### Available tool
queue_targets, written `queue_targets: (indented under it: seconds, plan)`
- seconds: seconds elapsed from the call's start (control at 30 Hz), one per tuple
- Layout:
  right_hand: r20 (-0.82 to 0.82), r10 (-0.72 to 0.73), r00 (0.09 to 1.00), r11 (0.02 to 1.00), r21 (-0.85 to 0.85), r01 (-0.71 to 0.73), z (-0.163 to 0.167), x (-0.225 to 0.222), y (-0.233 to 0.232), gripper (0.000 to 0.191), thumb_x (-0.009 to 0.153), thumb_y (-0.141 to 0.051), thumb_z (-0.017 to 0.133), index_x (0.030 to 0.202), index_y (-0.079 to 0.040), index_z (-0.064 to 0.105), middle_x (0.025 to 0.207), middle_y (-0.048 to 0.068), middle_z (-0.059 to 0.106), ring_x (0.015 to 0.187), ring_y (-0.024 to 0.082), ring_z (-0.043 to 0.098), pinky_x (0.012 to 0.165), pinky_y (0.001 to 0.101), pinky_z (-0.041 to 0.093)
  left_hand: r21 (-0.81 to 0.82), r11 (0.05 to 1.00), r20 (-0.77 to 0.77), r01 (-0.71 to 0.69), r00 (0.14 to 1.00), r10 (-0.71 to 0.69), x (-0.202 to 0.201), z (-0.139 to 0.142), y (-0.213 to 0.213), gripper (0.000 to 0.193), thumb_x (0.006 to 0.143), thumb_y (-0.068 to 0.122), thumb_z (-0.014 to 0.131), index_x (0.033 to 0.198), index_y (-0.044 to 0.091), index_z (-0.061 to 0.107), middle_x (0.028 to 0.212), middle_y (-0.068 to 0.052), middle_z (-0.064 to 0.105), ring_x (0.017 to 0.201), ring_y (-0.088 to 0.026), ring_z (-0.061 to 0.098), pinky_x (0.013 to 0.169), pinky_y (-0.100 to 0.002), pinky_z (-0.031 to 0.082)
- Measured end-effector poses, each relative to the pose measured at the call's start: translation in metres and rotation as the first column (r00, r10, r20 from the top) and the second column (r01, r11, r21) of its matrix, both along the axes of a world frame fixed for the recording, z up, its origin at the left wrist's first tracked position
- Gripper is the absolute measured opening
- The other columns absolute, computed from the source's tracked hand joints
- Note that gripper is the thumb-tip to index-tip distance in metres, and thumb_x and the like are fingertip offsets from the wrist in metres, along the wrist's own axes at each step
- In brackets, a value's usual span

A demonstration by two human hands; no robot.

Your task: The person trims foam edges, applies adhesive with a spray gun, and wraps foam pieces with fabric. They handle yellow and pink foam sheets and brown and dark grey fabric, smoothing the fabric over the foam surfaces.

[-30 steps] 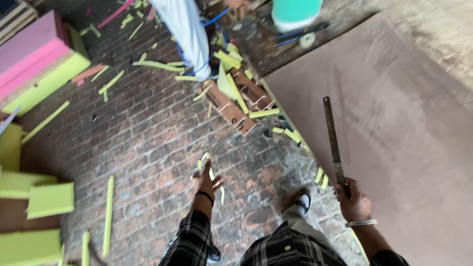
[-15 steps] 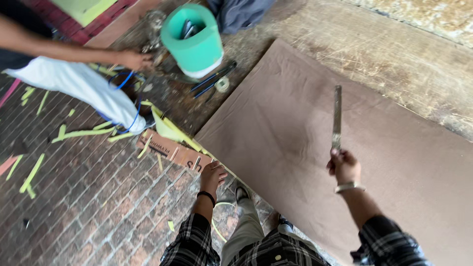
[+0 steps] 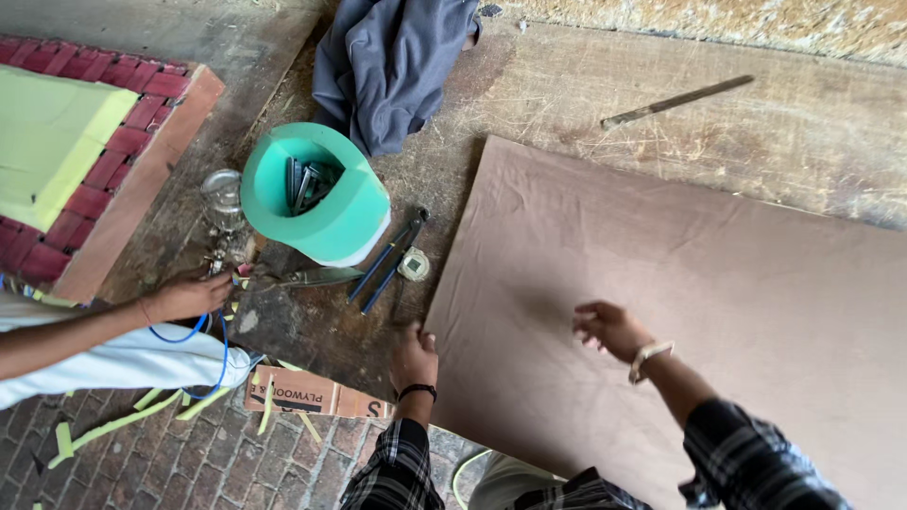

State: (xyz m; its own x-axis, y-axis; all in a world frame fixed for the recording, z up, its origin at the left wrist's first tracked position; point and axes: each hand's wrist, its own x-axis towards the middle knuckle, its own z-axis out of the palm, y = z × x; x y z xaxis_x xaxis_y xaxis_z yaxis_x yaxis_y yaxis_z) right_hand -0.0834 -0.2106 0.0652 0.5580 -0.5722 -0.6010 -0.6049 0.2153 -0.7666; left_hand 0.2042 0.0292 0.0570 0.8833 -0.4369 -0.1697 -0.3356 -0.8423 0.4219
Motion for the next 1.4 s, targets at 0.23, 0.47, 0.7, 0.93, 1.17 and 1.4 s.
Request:
queue_targets:
  seconds: [0.23,0.47,0.7,0.93,1.17,1.4]
  plan:
    - [-0.111,-0.279,0.954,0.956,0.062,0.287,-0.022,-0.023,0.049,0.038,0.095,-0.024,0.068,0.129,-0.008,0.069,0.106,0.005,0.080,0.093,0.015,0.073,0.082,0.0304,0.059,0.015,0.989,0.016,0.147,0.989,-0.147,0.009,0.005,-0.004,0.015,0.087,0.029,0.076,0.092,0.015,0.076,0.099,-0.008,0.074,0.090,-0.026,0.073,0.074,-0.042,0.059]
    - [0.032,-0.333,0.942,0.928,0.189,0.322,0.008,-0.017,0.049,0.044,0.098,-0.031,0.062,0.139,-0.016,0.061,0.105,0.011,0.076,0.087,0.020,0.070,0.074,0.0349,0.057,-0.509,0.803,-0.236,0.311,0.846,-0.478,-0.097,0.015,-0.047,0.016,0.086,0.020,0.078,0.091,0.008,0.069,0.086,-0.010,0.076,0.078,-0.024,0.075,0.071,-0.036,0.060]
    - [0.127,-0.327,0.936,0.933,-0.113,0.341,0.049,-0.138,0.018,0.046,0.095,-0.023,0.064,0.141,-0.019,0.062,0.115,0.012,0.076,0.103,0.020,0.071,0.088,0.0363,0.058,-0.670,0.600,-0.353,0.437,0.524,-0.775,-0.303,0.054,-0.119,0.021,0.092,0.018,0.075,0.109,0.006,0.071,0.101,-0.010,0.076,0.090,-0.021,0.074,0.079,-0.034,0.060]
    - [-0.133,-0.698,0.704,0.581,-0.680,0.448,0.062,-0.526,-0.050,0.032,0.099,-0.027,0.068,0.128,-0.016,0.074,0.117,0.011,0.075,0.105,0.026,0.071,0.089,0.0392,0.055,-0.666,0.601,-0.553,0.442,0.248,-0.795,-0.478,0.063,-0.122,0.024,0.096,0.023,0.070,0.114,0.007,0.073,0.105,-0.007,0.078,0.094,-0.017,0.076,0.087,-0.031,0.061]
    - [-0.282,-0.746,0.604,0.458,-0.875,0.158,0.008,-0.695,-0.039,0.038,0.102,-0.032,0.074,0.132,-0.011,0.067,0.112,0.022,0.074,0.103,0.044,0.069,0.087,0.0557,0.055,-0.312,0.632,-0.594,0.709,0.373,-0.713,-0.485,0.036,-0.096,0.032,0.095,0.033,0.069,0.121,0.013,0.072,0.119,-0.007,0.073,0.109,-0.020,0.069,0.094,-0.039,0.055]
    - [-0.228,-0.541,0.810,0.268,-0.959,-0.091,-0.019,-0.531,-0.016,0.046,0.086,-0.041,0.080,0.126,-0.021,0.070,0.152,0.013,0.048,0.139,0.033,0.054,0.115,0.0483,0.050,-0.314,0.831,-0.621,0.459,0.562,-0.546,-0.421,0.016,-0.065,0.036,0.094,0.028,0.070,0.123,0.009,0.070,0.107,-0.007,0.076,0.095,-0.019,0.073,0.088,-0.036,0.060]
